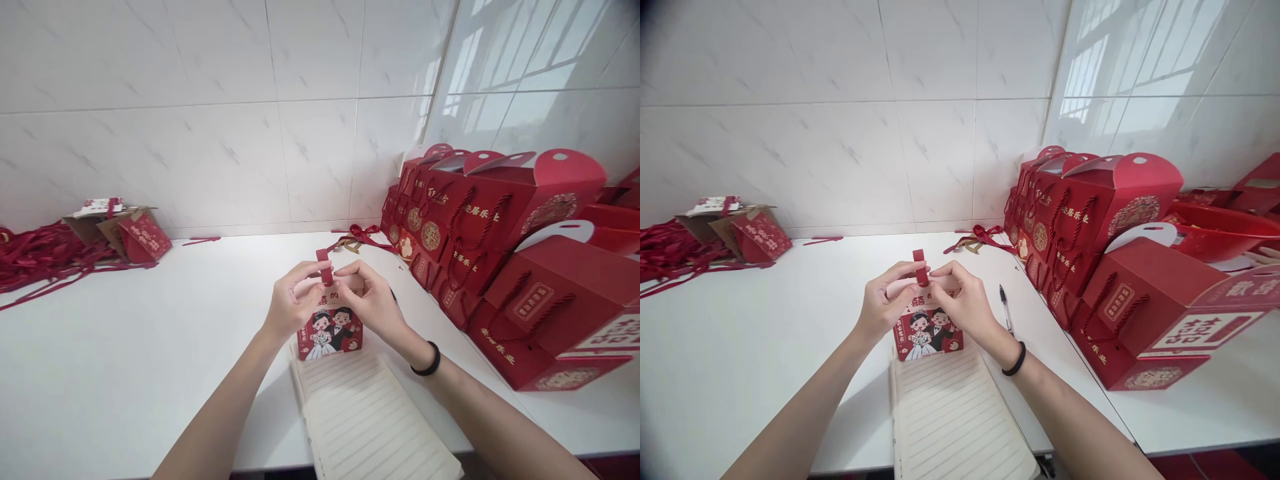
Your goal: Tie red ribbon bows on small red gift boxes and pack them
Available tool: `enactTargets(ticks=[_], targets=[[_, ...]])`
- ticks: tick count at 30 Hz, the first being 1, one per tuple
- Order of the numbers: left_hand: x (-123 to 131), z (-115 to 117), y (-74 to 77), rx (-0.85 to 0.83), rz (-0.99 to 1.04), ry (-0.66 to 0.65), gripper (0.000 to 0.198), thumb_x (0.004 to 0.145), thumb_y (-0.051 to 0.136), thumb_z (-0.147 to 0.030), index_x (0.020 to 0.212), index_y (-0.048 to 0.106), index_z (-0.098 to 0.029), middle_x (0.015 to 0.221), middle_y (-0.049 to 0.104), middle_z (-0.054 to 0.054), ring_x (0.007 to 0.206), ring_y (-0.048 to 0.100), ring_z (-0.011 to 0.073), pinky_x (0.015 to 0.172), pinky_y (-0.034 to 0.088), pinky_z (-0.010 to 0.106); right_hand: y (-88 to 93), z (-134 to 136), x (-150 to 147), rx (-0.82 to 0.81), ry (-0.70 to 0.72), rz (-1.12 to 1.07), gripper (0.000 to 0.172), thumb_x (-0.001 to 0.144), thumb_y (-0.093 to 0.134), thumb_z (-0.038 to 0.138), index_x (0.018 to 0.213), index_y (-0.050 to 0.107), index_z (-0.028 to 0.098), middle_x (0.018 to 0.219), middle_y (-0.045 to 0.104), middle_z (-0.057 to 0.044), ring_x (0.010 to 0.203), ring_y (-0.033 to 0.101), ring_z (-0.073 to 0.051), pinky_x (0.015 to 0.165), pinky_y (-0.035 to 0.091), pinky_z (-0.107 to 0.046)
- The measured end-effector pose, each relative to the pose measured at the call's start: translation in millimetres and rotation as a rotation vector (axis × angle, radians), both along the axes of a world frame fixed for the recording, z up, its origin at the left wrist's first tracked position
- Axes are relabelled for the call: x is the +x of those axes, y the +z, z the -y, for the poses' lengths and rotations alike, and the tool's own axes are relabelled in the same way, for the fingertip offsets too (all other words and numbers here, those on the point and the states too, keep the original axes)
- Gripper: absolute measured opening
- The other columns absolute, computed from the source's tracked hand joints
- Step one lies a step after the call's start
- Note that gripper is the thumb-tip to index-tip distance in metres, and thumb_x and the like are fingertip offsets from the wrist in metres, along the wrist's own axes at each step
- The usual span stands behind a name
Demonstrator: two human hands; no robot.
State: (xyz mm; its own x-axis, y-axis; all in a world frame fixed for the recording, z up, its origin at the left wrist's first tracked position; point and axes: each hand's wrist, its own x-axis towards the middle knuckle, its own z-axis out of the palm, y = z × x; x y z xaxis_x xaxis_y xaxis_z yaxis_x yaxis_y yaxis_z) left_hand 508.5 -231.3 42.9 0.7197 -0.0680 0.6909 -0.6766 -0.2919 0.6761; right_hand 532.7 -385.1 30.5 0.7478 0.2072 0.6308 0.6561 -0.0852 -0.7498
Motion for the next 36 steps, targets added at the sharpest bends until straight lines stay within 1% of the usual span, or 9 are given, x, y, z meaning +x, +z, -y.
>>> enactTargets(ticks=[3,6,11,14,18,22,26,32,36], targets=[[1.3,-0.2,-0.8,0.005,0.019,0.02,0.028,0.077,0.052,-0.014,0.101,0.066,-0.02,0.094,0.065,0.005,0.092,0.062,0.0163,0.078,0.053,0.028,1.2,-0.5,-0.7,0.003,0.007,-0.031,0.008,0.079,0.056,0.027,0.083,0.055,0.02,0.075,0.063,0.0,0.059,0.059,-0.014,0.049,0.046,-0.023],[2.6,-0.3,-2.1,0.018,0.038,0.034,0.028,0.078,0.051,-0.013,0.1,0.066,-0.02,0.09,0.064,0.004,0.088,0.061,0.0158,0.076,0.053,0.027,2.1,-0.4,-0.6,-0.004,0.012,-0.035,0.007,0.079,0.056,0.026,0.081,0.054,0.02,0.069,0.061,0.001,0.057,0.058,-0.014,0.049,0.046,-0.022],[2.6,-0.2,-4.3,0.015,0.033,0.028,0.026,0.078,0.05,-0.013,0.099,0.065,-0.02,0.089,0.064,0.003,0.086,0.062,0.0146,0.076,0.054,0.027,-0.3,-0.1,1.5,-0.003,0.02,-0.036,0.009,0.078,0.058,0.026,0.083,0.055,0.02,0.079,0.064,-0.001,0.066,0.06,-0.015,0.053,0.047,-0.023],[0.8,1.5,-4.8,-0.003,0.004,0.069,0.026,0.078,0.052,-0.014,0.101,0.063,-0.019,0.094,0.067,0.004,0.089,0.063,0.0155,0.076,0.054,0.026,-0.1,-0.5,1.3,0.015,0.05,-0.089,0.009,0.078,0.058,0.027,0.082,0.055,0.02,0.072,0.063,0.001,0.062,0.059,-0.015,0.052,0.046,-0.024],[-0.5,4.8,-4.8,-0.046,-0.031,0.1,0.029,0.078,0.052,-0.014,0.106,0.06,-0.019,0.094,0.068,0.005,0.089,0.064,0.0159,0.072,0.055,0.026,4.1,-1.3,-0.4,0.024,0.017,-0.12,0.005,0.075,0.057,0.024,0.076,0.053,0.02,0.071,0.062,0.001,0.064,0.058,-0.015,0.054,0.046,-0.025],[1.6,5.2,-5.5,-0.064,-0.015,0.092,0.022,0.077,0.052,-0.013,0.097,0.059,-0.018,0.092,0.067,0.004,0.087,0.064,0.0157,0.072,0.055,0.026,6.0,-3.1,1.0,0.013,-0.009,-0.07,0.004,0.073,0.056,0.022,0.073,0.053,0.02,0.07,0.06,0.001,0.066,0.058,-0.016,0.058,0.045,-0.026],[2.1,2.8,-6.3,-0.042,0.026,0.095,0.014,0.078,0.052,-0.014,0.089,0.059,-0.018,0.085,0.066,0.002,0.079,0.064,0.0144,0.071,0.053,0.025,4.5,-3.5,2.0,-0.003,-0.011,-0.028,0.004,0.075,0.055,0.023,0.076,0.054,0.019,0.071,0.059,0.001,0.064,0.056,-0.014,0.057,0.044,-0.025],[0.2,1.8,-6.3,0.013,0.037,0.089,0.016,0.078,0.053,-0.016,0.092,0.061,-0.018,0.088,0.066,0.003,0.085,0.063,0.0157,0.074,0.052,0.026,2.8,0.4,-0.6,-0.025,0.038,-0.116,0.014,0.079,0.056,0.032,0.082,0.053,0.019,0.071,0.056,0.0,0.062,0.054,-0.014,0.052,0.042,-0.023],[1.1,3.0,-6.4,-0.005,0.048,0.115,0.015,0.079,0.052,-0.015,0.09,0.062,-0.018,0.087,0.067,0.003,0.083,0.064,0.0152,0.075,0.052,0.026,2.0,0.1,0.4,-0.046,0.006,-0.092,0.013,0.079,0.056,0.031,0.081,0.053,0.019,0.068,0.054,0.001,0.061,0.052,-0.013,0.05,0.038,-0.022]])
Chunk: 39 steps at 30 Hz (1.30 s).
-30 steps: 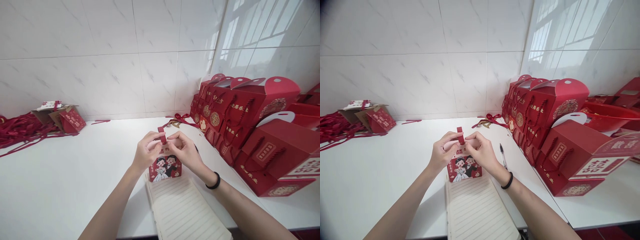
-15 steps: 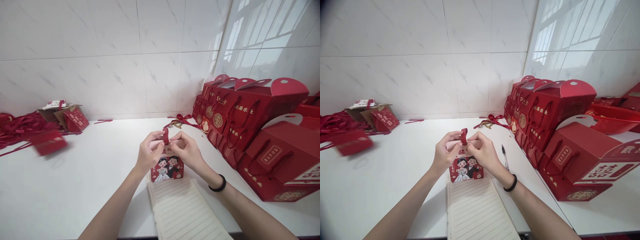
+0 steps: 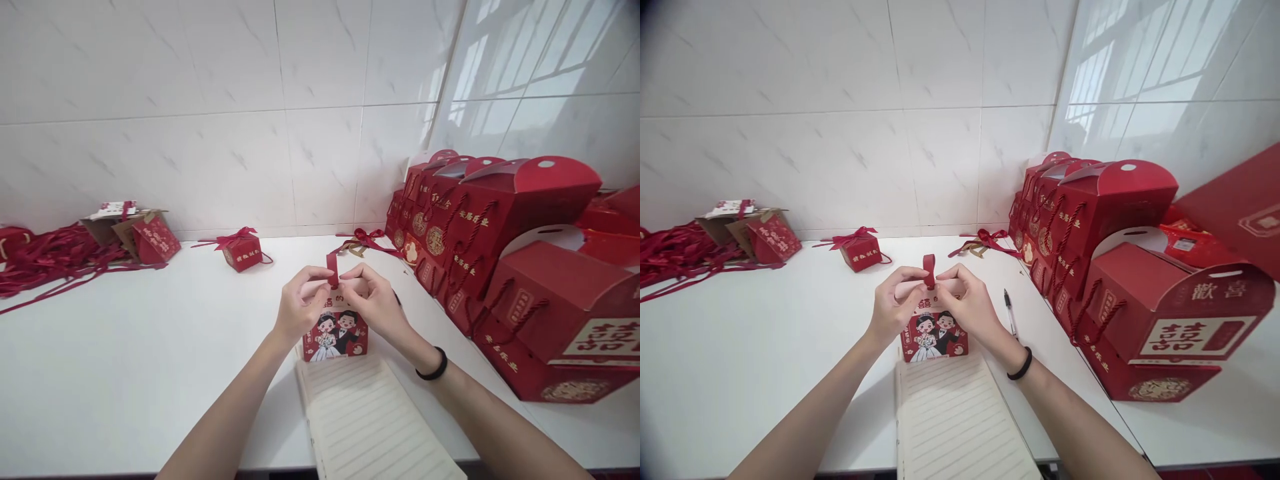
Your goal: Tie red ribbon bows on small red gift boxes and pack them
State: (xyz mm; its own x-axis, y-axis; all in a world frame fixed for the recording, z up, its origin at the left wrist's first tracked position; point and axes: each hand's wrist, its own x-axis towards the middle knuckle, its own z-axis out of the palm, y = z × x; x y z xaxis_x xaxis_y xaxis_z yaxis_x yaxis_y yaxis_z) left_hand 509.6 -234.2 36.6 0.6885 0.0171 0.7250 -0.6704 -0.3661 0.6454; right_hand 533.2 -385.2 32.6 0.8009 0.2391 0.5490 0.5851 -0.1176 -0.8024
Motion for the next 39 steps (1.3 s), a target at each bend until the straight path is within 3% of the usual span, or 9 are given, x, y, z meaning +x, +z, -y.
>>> enactTargets(ticks=[13,23,33,39], targets=[[-1.2,-0.2,0.7,-0.056,-0.022,-0.06,0.019,0.076,0.051,-0.009,0.089,0.062,-0.017,0.088,0.067,0.002,0.085,0.064,0.0138,0.076,0.053,0.023,0.3,2.0,5.3,0.005,0.114,-0.068,0.012,0.076,0.054,0.029,0.081,0.051,0.019,0.054,0.04,0.007,0.044,0.036,-0.008,0.041,0.026,-0.019],[1.3,1.2,-1.2,-0.106,-0.074,-0.071,0.016,0.076,0.052,-0.011,0.088,0.061,-0.018,0.087,0.066,0.002,0.083,0.064,0.0133,0.073,0.053,0.023,-1.3,-1.4,6.9,0.031,0.1,-0.065,0.01,0.075,0.056,0.026,0.078,0.049,0.019,0.063,0.049,0.004,0.05,0.041,-0.009,0.045,0.032,-0.02],[2.1,-2.2,-2.7,-0.1,-0.06,-0.098,0.019,0.071,0.053,-0.011,0.087,0.061,-0.018,0.087,0.066,0.003,0.084,0.064,0.0158,0.075,0.052,0.027,-0.8,0.0,2.6,0.03,0.077,-0.051,0.013,0.077,0.056,0.03,0.08,0.049,0.02,0.063,0.047,0.003,0.055,0.045,-0.012,0.046,0.032,-0.021],[-1.2,2.6,2.6,-0.135,-0.144,-0.087,0.018,0.07,0.051,-0.011,0.084,0.059,-0.017,0.085,0.065,0.003,0.08,0.064,0.0148,0.071,0.052,0.025,1.6,-3.2,3.5,0.05,0.094,-0.086,0.012,0.074,0.056,0.028,0.077,0.049,0.019,0.066,0.053,0.002,0.058,0.049,-0.013,0.051,0.037,-0.022]])
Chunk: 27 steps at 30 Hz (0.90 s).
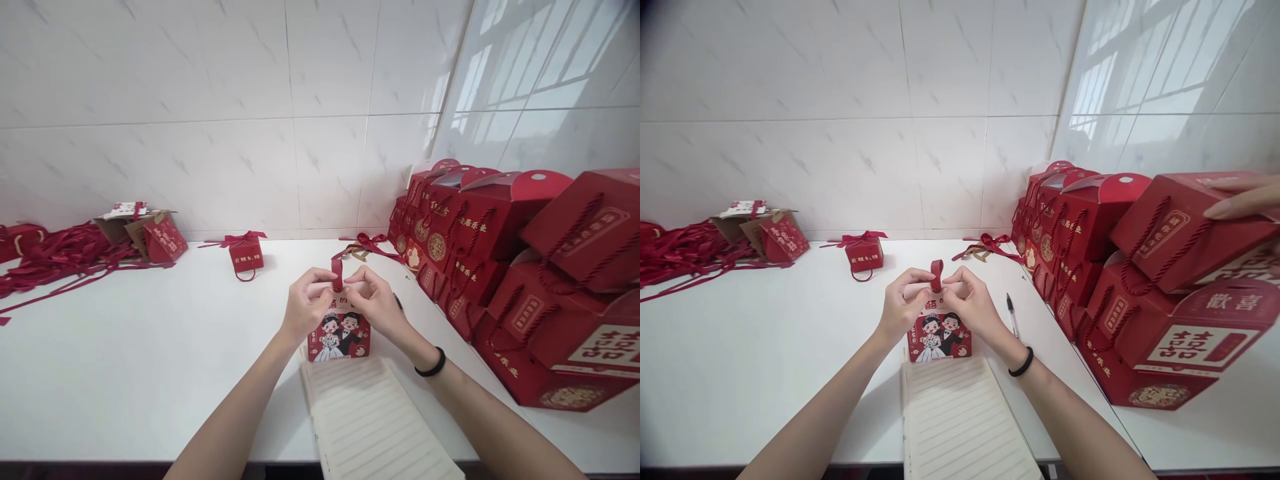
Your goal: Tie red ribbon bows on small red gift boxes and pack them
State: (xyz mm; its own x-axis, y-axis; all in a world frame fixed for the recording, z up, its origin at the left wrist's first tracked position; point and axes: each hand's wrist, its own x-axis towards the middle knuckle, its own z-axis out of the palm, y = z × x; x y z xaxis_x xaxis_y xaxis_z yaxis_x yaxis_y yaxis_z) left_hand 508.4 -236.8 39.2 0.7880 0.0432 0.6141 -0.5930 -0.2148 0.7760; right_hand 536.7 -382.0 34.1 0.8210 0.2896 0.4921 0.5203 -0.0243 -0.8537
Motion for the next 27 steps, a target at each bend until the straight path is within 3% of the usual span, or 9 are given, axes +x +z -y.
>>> enactTargets(ticks=[5,10,14,18,21,24,27], targets=[[-1,-2,-0.4,-0.049,-0.065,-0.057,0.022,0.071,0.053,-0.015,0.092,0.058,-0.019,0.089,0.064,0.004,0.083,0.062,0.0167,0.07,0.05,0.026,-0.8,3,-1,0.008,-0.017,0.023,0.012,0.074,0.056,0.028,0.08,0.05,0.019,0.075,0.057,0.0,0.066,0.053,-0.015,0.055,0.041,-0.024],[3,-12,-7.0,-0.19,-0.204,-0.297,0.058,0.068,0.055,-0.019,0.123,0.041,-0.027,0.099,0.061,0.003,0.078,0.061,0.0174,0.063,0.048,0.026,-5.3,11,-3,0.076,0.159,-0.035,0.042,0.08,0.052,0.029,0.119,0.039,0.022,0.093,0.06,-0.003,0.077,0.058,-0.018,0.066,0.047,-0.029],[6,-22,-13.5,-0.147,-0.296,-0.382,0.058,0.064,0.064,-0.025,0.119,0.045,-0.022,0.097,0.062,0.004,0.08,0.062,0.0189,0.069,0.049,0.028,-11.3,10,0,0.032,0.119,-0.055,0.025,0.078,0.056,0.034,0.096,0.053,0.017,0.087,0.061,-0.004,0.077,0.057,-0.019,0.066,0.046,-0.029],[-2,-29,-23.4,-0.052,-0.33,-0.253,0.05,0.067,0.068,-0.031,0.111,0.051,-0.016,0.108,0.063,0.01,0.1,0.059,0.024,0.085,0.047,0.033,-14.3,9,8,0.083,0.001,-0.064,0.028,0.077,0.059,0.04,0.091,0.057,0.015,0.092,0.064,-0.006,0.082,0.058,-0.02,0.071,0.046,-0.03],[-12,-30,-24.5,0.068,-0.359,-0.115,0.038,0.072,0.065,-0.034,0.104,0.056,-0.016,0.109,0.063,0.011,0.096,0.06,0.0222,0.085,0.047,0.033,-15.2,10,14,0.135,-0.065,-0.052,0.034,0.077,0.06,0.045,0.091,0.057,0.015,0.094,0.065,-0.007,0.086,0.059,-0.021,0.076,0.047,-0.031],[-18,-30,-12.2,0.084,-0.359,-0.047,0.032,0.071,0.066,-0.034,0.097,0.058,-0.016,0.102,0.064,0.008,0.09,0.06,0.02,0.076,0.05,0.03,-18.1,12,20,0.209,-0.018,-0.073,0.041,0.081,0.052,0.053,0.099,0.055,0.016,0.102,0.064,-0.008,0.095,0.059,-0.022,0.082,0.047,-0.033],[-22,-31,12.4,-0.161,-0.426,0.03,0.028,0.068,0.067,-0.033,0.088,0.056,-0.016,0.089,0.063,0.005,0.076,0.061,0.0172,0.064,0.051,0.027,-25.6,14,26,0.172,0.014,-0.13,0.052,0.086,0.034,0.059,0.115,0.047,0.017,0.108,0.062,-0.011,0.097,0.06,-0.02,0.081,0.049,-0.033]])
